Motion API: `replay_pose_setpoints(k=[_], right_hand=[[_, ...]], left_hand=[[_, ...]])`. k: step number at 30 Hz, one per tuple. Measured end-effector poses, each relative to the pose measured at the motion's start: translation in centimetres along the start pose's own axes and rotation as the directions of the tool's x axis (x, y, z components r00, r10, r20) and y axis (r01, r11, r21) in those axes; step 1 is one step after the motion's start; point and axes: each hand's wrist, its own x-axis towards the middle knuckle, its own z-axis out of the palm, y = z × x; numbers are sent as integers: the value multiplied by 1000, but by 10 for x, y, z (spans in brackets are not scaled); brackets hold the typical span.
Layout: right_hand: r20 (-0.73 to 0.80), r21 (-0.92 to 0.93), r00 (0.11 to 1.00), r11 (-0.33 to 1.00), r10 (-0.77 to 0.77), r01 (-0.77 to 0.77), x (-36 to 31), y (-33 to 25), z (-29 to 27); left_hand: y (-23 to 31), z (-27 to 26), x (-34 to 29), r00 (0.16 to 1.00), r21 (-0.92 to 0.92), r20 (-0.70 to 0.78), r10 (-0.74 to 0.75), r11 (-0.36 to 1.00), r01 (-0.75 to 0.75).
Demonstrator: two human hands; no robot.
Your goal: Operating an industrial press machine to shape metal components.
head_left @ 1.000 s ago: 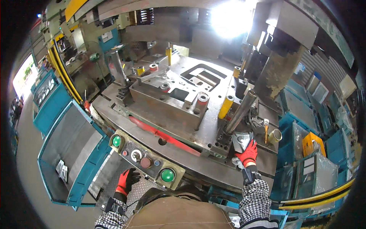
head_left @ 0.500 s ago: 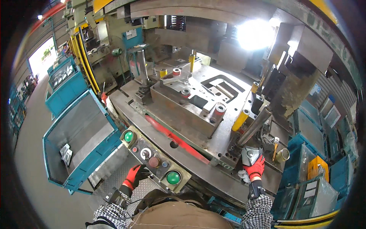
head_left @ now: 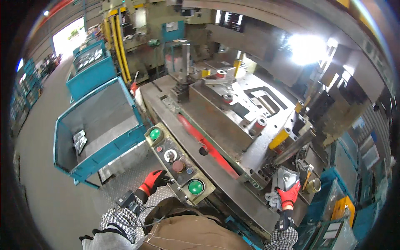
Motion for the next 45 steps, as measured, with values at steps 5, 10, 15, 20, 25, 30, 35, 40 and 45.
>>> replay_pose_setpoints(k=[5,10,15,20,25,30,35,40,45], right_hand=[[-73,391,993,914,-89,111,-14,70,-21],[383,714,924,632,11,-303,-85,91,-88],[507,776,841,526,-189,-349,-147,-25,-134],[154,958,768,285,-621,39,-110,-206,-131],[-53,793,652,365,-756,488,22,-363,-132],[287,655,673,652,-682,382,169,-446,-115],[512,573,644,784,-569,237,237,-458,-74],[577,540,606,812,-547,220,262,-462,-36],[600,515,598,829,-532,220,270,-469,-11]], left_hand=[[-10,-8,0,999,44,-15,46,998,-45],[-5,-24,3,982,-3,-150,-113,994,113],[25,-47,35,995,84,-97,-22,996,30],[60,-59,81,985,69,-77,157,986,-152],[94,-93,103,976,49,-72,204,978,-201],[106,-154,112,969,1,-114,220,975,-221],[114,-215,109,936,6,-327,132,990,-137],[131,-257,95,906,13,-398,145,988,-153],[153,-275,94,828,67,-553,89,996,-62]])
